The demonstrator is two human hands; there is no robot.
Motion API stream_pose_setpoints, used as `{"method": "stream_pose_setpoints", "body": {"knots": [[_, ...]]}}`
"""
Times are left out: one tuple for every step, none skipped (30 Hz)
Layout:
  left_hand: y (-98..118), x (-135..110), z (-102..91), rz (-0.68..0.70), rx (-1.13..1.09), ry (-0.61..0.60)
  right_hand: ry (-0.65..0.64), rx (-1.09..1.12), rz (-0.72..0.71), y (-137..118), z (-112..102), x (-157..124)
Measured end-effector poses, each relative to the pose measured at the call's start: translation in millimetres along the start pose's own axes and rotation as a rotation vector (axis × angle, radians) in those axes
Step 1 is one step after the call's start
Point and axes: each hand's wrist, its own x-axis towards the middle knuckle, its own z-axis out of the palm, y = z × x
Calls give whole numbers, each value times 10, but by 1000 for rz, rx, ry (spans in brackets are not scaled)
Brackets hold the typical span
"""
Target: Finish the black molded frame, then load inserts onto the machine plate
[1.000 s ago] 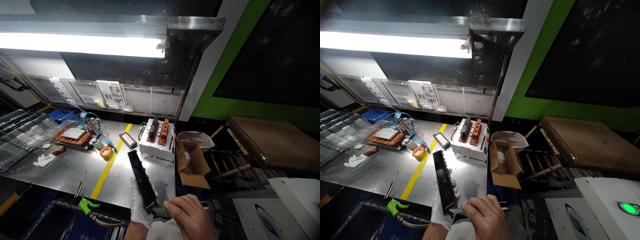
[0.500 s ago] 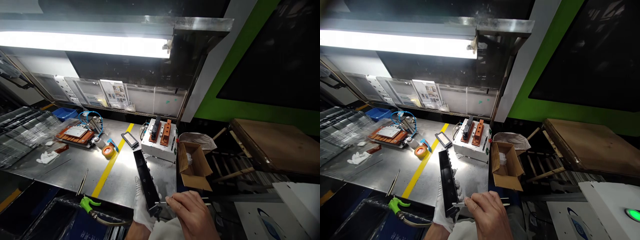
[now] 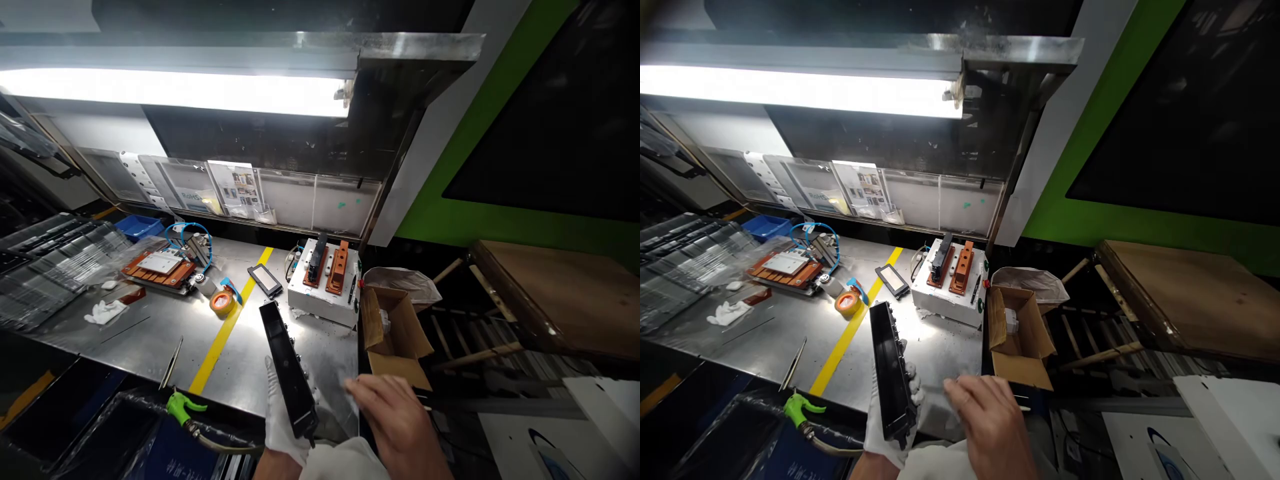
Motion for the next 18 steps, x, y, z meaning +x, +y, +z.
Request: {"method": "stream_pose_setpoints", "body": {"knots": [[-1, 28, 3, -21, -4, 1, -10, 52, -55, -45, -45, 39], [-4, 55, 3, -40, -10, 2, -13, 94, -102, -93, -82, 77], [-8, 78, 1, -57, -18, 2, -9, 120, -135, -137, -109, 111], [-13, 93, -3, -74, -26, 1, -2, 134, -149, -171, -125, 137], [-18, 100, -8, -86, -33, -1, 4, 140, -152, -193, -131, 157], [-23, 100, -14, -98, -37, -1, 3, 143, -150, -203, -132, 169], [-28, 95, -20, -107, -38, 0, -1, 143, -150, -203, -130, 177], [-33, 87, -25, -109, -39, 3, -1, 141, -151, -197, -127, 181], [-38, 80, -28, -103, -40, 6, 2, 139, -154, -187, -126, 183], [-41, 74, -31, -93, -39, 7, 4, 136, -159, -175, -126, 185], [-44, 72, -34, -81, -39, 5, 4, 134, -161, -164, -127, 187], [-46, 74, -37, -81, -36, 2, 1, 134, -163, -154, -129, 189], [-48, 79, -40, -90, -32, 0, -3, 137, -161, -145, -131, 191], [-52, 85, -45, -107, -27, -1, -11, 141, -158, -135, -131, 194], [-58, 90, -50, -128, -23, -1, -18, 145, -152, -125, -129, 197], [-68, 92, -54, -149, -19, 2, -23, 148, -146, -114, -125, 199], [-82, 88, -58, -168, -13, 6, -26, 151, -138, -102, -119, 202], [-98, 78, -60, -183, -4, 9, -27, 154, -130, -90, -112, 205]]}}
